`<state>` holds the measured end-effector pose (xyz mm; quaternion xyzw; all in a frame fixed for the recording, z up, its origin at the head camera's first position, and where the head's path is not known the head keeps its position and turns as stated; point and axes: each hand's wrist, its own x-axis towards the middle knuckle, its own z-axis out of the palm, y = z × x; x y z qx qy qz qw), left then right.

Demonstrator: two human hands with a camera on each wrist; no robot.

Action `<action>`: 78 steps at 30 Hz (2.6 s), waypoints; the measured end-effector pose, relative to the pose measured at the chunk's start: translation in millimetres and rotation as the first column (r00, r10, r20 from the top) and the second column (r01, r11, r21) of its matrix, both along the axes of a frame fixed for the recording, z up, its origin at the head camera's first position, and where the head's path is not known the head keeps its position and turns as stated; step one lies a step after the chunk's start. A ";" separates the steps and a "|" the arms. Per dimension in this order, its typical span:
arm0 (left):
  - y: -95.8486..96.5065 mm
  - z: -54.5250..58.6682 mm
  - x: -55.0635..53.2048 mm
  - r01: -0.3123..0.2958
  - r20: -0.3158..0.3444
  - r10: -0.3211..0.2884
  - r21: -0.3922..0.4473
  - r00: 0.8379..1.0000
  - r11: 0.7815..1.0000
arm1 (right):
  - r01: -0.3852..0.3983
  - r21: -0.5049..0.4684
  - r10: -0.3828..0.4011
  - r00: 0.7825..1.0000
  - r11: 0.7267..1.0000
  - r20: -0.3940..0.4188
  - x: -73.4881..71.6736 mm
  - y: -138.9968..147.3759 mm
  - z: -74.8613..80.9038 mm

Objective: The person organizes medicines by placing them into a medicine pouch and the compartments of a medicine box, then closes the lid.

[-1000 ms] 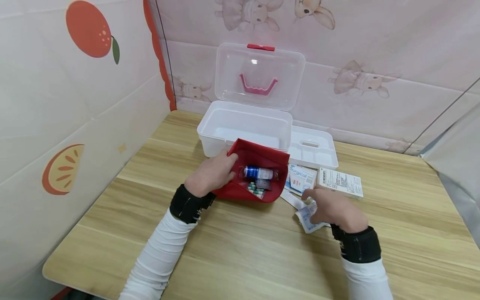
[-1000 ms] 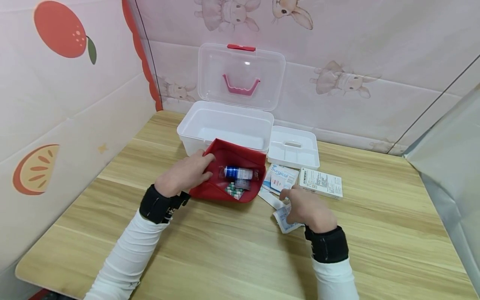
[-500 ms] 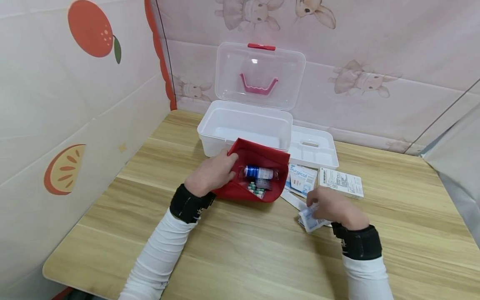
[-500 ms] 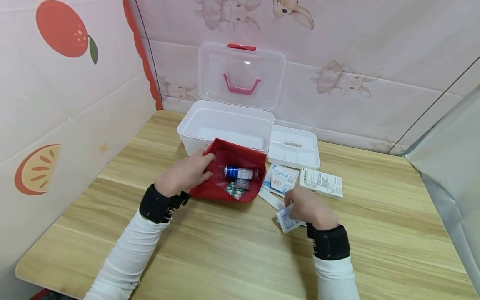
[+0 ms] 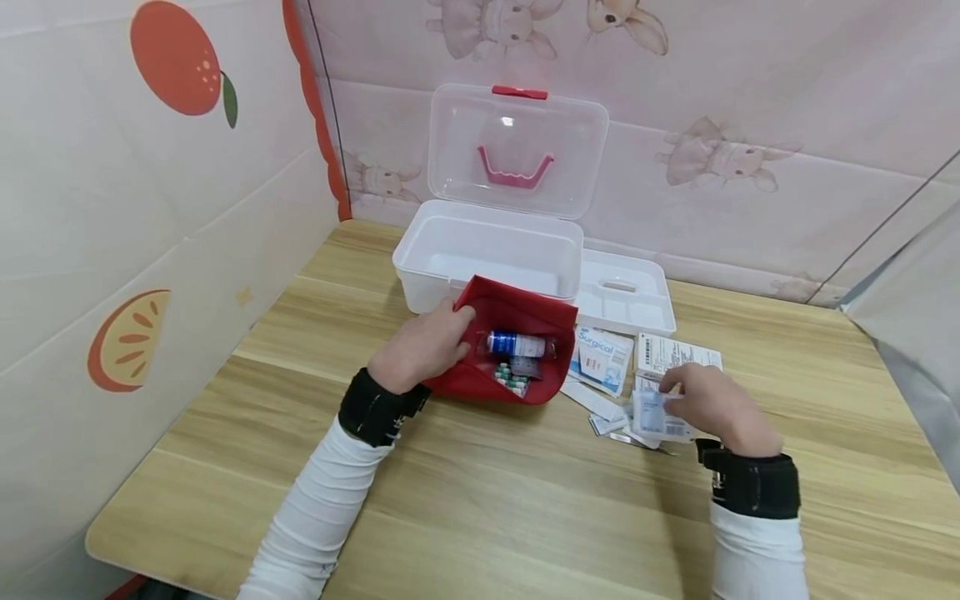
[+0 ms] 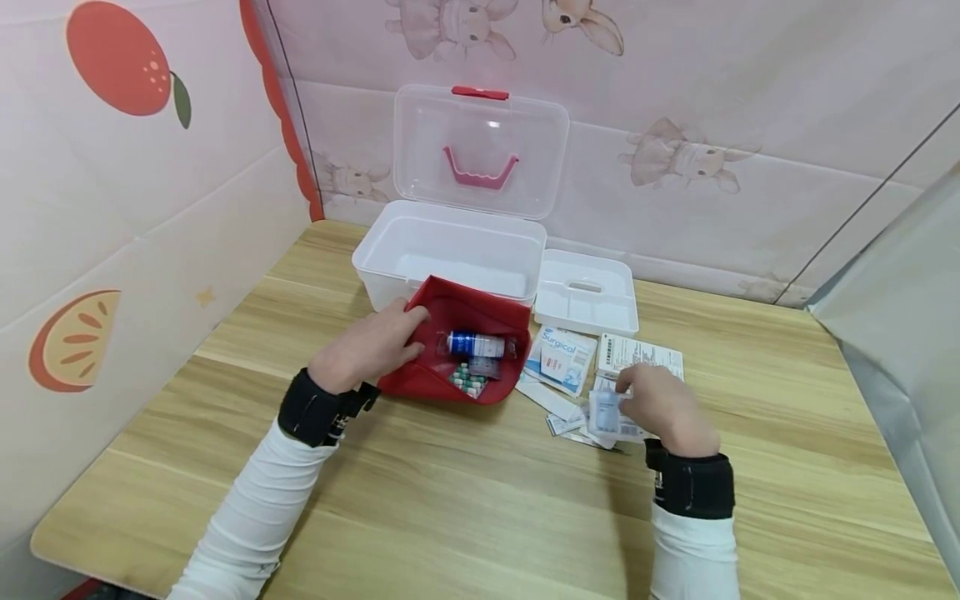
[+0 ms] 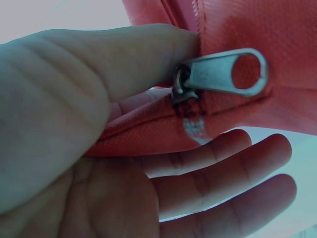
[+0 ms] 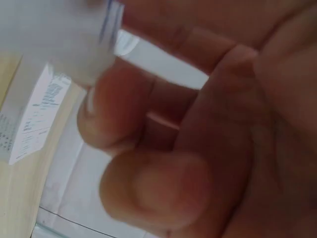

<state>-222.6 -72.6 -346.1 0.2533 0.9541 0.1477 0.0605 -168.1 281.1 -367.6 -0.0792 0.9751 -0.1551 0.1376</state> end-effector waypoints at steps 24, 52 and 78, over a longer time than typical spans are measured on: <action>0.1 0.6 -0.4 0.006 -0.015 -0.006 -0.015 1.000 1.000 | -0.092 0.145 0.134 0.940 0.985 -0.315 -23.2 -76.0 -59.3; -0.1 0.2 -0.2 0.013 -0.024 -0.013 -0.017 1.000 1.000 | -0.081 -0.040 0.053 0.882 0.996 -0.468 -22.1 -69.4 -35.6; 1.7 0.5 -0.7 0.007 -0.016 -0.007 -0.017 1.000 1.000 | -0.178 -0.201 0.003 0.755 0.963 -0.656 0.3 -90.6 0.0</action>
